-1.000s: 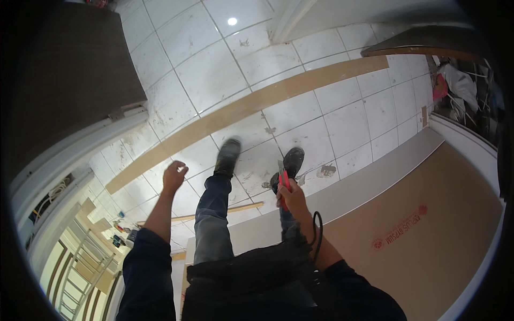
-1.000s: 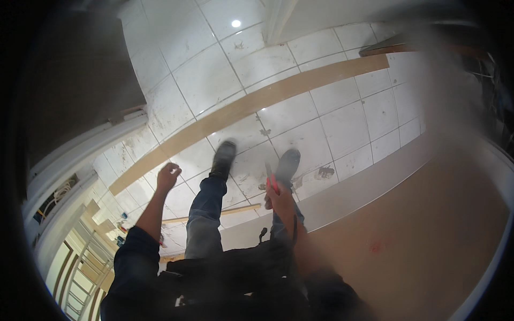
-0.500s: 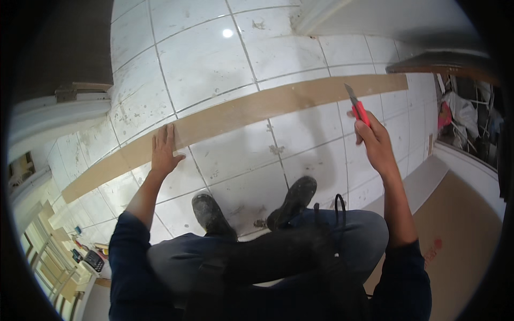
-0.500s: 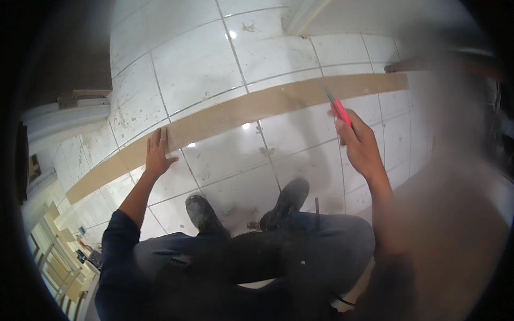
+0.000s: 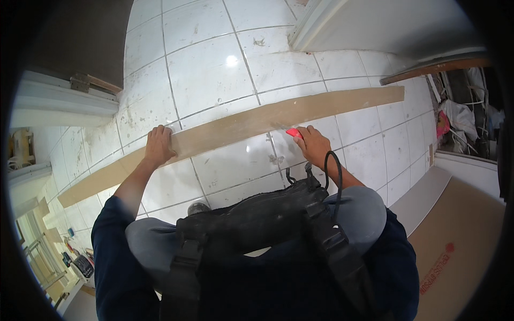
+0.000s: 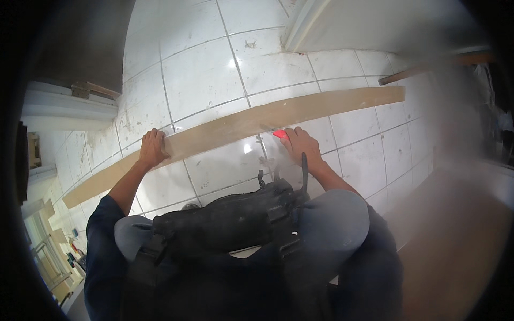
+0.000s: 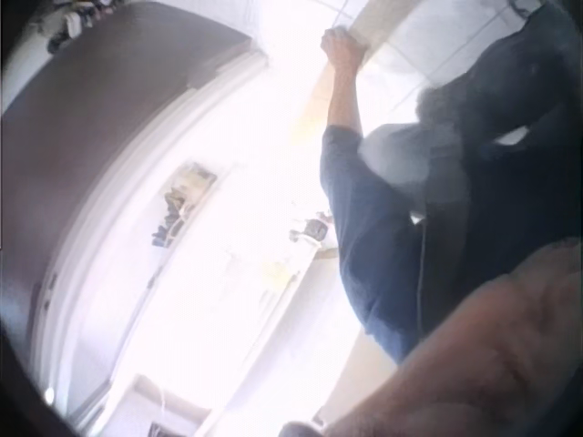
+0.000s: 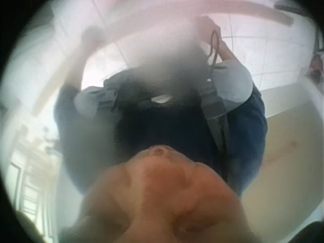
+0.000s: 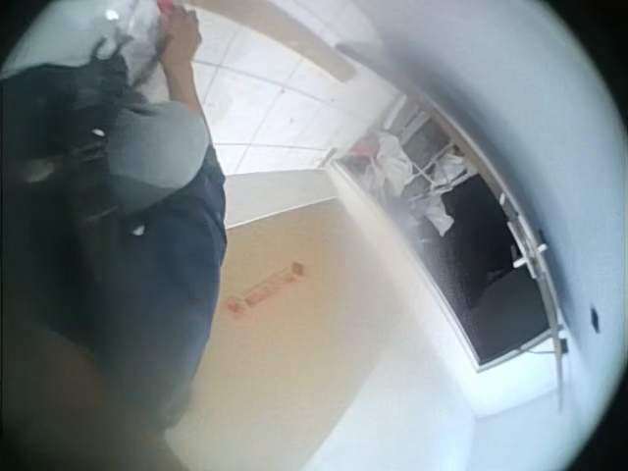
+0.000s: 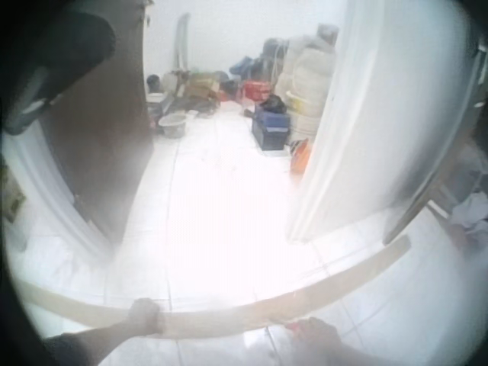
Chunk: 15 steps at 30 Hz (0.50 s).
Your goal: The person sits on a tiled floor and uses a utility knife to cut a large sheet of plywood. They use a long wooden straightedge as a guide to score the material, repeatedly running the blade along the edge to deepen the cut. The person adjusts the plywood and the guide to continue cutting along the marked line.
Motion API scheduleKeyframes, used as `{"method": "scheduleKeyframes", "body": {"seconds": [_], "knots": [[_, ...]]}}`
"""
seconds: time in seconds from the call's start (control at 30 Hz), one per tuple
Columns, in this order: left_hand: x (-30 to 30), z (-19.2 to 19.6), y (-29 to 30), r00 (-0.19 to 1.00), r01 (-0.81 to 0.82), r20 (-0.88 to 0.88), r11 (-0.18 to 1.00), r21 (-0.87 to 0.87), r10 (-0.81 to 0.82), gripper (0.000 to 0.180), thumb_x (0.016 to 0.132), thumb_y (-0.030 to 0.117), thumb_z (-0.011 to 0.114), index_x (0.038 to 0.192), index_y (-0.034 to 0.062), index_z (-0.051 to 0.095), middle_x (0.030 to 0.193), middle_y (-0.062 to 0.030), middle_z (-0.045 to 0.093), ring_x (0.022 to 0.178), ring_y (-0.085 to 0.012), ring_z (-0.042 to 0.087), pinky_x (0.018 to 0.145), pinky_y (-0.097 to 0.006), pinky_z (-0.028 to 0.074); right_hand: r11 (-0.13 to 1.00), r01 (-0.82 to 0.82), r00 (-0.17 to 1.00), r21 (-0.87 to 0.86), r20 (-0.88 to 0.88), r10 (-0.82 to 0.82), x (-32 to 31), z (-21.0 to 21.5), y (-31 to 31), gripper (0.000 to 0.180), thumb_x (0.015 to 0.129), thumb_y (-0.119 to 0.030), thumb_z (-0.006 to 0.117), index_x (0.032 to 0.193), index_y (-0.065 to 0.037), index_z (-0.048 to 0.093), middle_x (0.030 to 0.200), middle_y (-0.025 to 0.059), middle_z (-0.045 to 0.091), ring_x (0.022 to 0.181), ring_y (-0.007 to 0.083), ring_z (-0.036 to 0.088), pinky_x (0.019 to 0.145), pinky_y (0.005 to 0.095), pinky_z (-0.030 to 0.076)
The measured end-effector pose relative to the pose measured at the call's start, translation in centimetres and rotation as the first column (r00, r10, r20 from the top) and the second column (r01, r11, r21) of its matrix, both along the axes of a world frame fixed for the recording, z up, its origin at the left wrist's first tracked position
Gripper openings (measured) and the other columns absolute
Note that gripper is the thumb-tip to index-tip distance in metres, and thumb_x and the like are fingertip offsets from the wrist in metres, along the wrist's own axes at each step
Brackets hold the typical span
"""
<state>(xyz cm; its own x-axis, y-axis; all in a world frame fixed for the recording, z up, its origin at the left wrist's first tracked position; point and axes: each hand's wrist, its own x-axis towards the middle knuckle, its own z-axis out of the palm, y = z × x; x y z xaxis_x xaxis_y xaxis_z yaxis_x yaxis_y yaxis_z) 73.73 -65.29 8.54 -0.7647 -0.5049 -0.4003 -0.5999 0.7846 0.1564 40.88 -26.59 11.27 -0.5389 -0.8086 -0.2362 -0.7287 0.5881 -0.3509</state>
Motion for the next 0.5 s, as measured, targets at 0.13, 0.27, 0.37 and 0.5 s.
{"method": "scheduleKeyframes", "body": {"seconds": [0.13,0.27,0.37,0.5], "knots": [[2.0,-1.3,2.1,0.978,-0.159,-0.128,0.987,0.037,0.162,0.053,0.065,0.016,0.087,0.106,0.0071,0.056,0.095,-0.0146,0.062,0.095,-0.0357,0.062,0.085,-0.044,0.049,0.999,-0.024,0.993,0.028,0.113,0.021,2.2,-0.2,-2.7,0.04,0.099,-0.036,0.053,0.129,-0.009,0.053,0.108,0.0188,0.064,0.093,0.0412,0.065,0.079,0.0496,0.051],[3.4,-1.9,3.9,0.974,-0.063,-0.225,0.992,-0.11,0.037,0.041,0.069,0.013,0.083,0.1,0.0062,0.057,0.089,-0.013,0.062,0.088,-0.0344,0.062,0.079,-0.045,0.048,0.994,0.064,0.987,-0.093,0.154,-0.049,4.9,0.0,-4.0,0.036,0.097,-0.037,0.055,0.117,-0.007,0.052,0.102,0.0215,0.068,0.09,0.0434,0.066,0.077,0.0517,0.052],[4.7,-1.4,4.9,0.98,-0.058,-0.198,0.988,-0.145,0.028,0.037,0.072,0.012,0.081,0.099,0.006,0.057,0.09,-0.0119,0.062,0.088,-0.0331,0.061,0.078,-0.045,0.046,1.0,0.029,0.985,0.002,0.168,-0.029,5.0,0.1,-5.8,0.034,0.098,-0.036,0.053,0.112,-0.005,0.052,0.102,0.0219,0.067,0.087,0.044,0.066,0.076,0.0533,0.052],[4.0,-1.4,5.3,0.967,-0.049,-0.255,0.987,-0.153,0.008,0.035,0.073,0.01,0.08,0.098,0.0063,0.056,0.091,-0.0111,0.061,0.091,-0.0322,0.059,0.08,-0.044,0.045,0.999,0.019,0.997,-0.05,0.075,-0.015,4.5,-0.4,-5.1,0.033,0.099,-0.036,0.052,0.109,-0.005,0.052,0.098,0.022,0.068,0.08,0.0439,0.067,0.071,0.0532,0.052]]}}
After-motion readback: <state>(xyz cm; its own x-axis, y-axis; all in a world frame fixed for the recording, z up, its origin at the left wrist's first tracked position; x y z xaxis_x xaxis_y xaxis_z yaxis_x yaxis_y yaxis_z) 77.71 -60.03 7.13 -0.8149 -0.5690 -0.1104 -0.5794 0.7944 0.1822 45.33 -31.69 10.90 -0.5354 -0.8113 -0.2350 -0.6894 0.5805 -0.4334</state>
